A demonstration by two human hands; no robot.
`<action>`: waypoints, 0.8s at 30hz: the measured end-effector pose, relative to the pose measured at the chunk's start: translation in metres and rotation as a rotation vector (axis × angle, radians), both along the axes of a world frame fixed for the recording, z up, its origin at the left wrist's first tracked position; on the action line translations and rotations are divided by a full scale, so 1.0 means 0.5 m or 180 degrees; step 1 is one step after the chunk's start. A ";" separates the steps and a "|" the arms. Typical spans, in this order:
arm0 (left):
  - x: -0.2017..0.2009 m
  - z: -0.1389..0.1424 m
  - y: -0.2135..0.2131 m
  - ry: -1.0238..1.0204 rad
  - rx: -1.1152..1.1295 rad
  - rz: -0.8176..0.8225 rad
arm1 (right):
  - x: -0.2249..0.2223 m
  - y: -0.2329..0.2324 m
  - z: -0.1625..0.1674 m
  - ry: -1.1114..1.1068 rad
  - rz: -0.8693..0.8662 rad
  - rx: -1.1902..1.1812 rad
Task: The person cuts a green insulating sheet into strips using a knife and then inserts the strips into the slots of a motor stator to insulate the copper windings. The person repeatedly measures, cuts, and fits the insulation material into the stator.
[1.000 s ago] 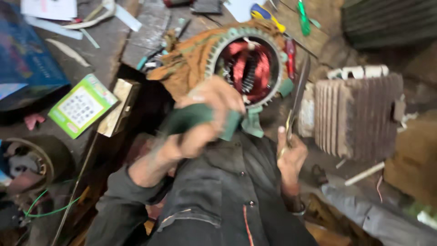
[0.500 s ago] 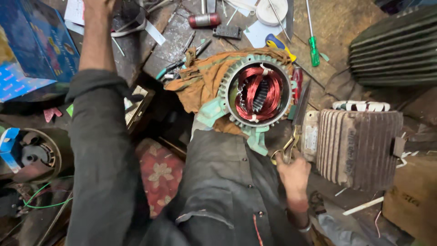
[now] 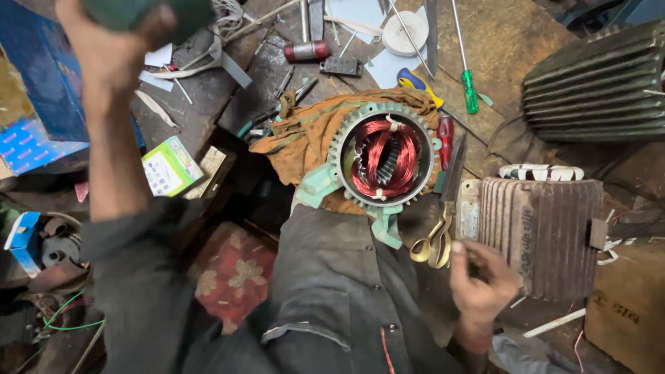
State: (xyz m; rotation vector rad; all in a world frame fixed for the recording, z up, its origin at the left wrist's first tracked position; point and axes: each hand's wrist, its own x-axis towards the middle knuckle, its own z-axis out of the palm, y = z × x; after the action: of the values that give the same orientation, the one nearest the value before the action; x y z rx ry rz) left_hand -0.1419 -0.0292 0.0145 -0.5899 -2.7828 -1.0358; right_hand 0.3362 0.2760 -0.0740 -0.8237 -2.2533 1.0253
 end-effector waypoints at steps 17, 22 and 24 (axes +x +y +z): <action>0.364 0.077 -0.009 -0.1545 0.0731 -0.3353 | -0.316 -0.053 0.226 0.1044 0.2370 -0.2940; 0.382 0.033 -0.080 -0.1504 0.0725 -0.2109 | -0.237 -0.008 0.259 0.1063 0.2163 -0.2847; 0.389 0.012 -0.069 -0.1275 0.0752 -0.1721 | -0.194 0.013 0.268 0.0938 0.2259 -0.3466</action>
State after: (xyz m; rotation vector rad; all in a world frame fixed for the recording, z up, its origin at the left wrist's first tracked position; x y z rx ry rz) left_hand 0.0526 -0.0638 0.0205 -1.2664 -2.8098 -1.7266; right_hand 0.2390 0.2824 0.0603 -0.1414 -1.6150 2.5920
